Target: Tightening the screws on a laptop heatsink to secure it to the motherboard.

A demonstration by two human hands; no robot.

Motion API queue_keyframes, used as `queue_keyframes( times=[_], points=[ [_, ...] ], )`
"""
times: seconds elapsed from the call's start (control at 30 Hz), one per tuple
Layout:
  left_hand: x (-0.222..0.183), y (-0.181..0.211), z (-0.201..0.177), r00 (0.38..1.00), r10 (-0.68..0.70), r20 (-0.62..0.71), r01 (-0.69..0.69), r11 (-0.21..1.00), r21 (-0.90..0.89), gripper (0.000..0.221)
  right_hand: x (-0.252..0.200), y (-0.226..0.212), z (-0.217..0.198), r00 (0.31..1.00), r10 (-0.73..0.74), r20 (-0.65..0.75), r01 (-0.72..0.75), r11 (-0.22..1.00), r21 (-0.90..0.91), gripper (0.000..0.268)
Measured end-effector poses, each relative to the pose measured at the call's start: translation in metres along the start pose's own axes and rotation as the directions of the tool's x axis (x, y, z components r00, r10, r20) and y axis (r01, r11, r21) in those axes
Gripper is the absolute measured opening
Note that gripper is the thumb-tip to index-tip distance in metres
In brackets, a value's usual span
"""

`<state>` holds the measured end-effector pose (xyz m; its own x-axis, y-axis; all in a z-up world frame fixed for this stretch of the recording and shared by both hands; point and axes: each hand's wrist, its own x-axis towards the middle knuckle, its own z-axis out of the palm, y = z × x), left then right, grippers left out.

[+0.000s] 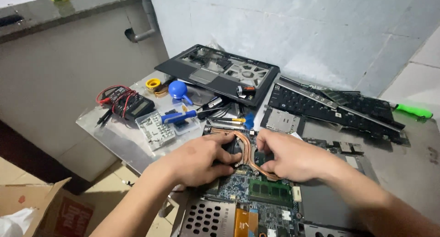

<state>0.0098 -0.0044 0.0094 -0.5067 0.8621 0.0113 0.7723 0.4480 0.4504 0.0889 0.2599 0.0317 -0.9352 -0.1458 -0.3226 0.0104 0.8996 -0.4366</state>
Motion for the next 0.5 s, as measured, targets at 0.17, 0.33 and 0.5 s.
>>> queue_keyframes(
  times=[0.17, 0.33, 0.5],
  points=[
    [0.001, -0.007, -0.003, 0.992, 0.113, 0.061, -0.114, 0.993, 0.012, 0.041, -0.012, -0.020, -0.019, 0.981, 0.167, 0.099, -0.173, 0.983, 0.056, 0.033],
    [-0.002, -0.009, -0.003, 0.990, 0.110, 0.089, -0.109, 0.994, -0.009, 0.046, 0.007, 0.036, -0.011, 0.997, -0.049, -0.064, 0.042, 0.993, -0.108, 0.029],
    [-0.007, -0.010, 0.001, 0.990, 0.138, 0.032, -0.138, 0.990, -0.015, 0.049, 0.020, 0.081, 0.013, 0.644, -0.689, -0.334, 0.640, 0.724, -0.259, 0.033]
  ],
)
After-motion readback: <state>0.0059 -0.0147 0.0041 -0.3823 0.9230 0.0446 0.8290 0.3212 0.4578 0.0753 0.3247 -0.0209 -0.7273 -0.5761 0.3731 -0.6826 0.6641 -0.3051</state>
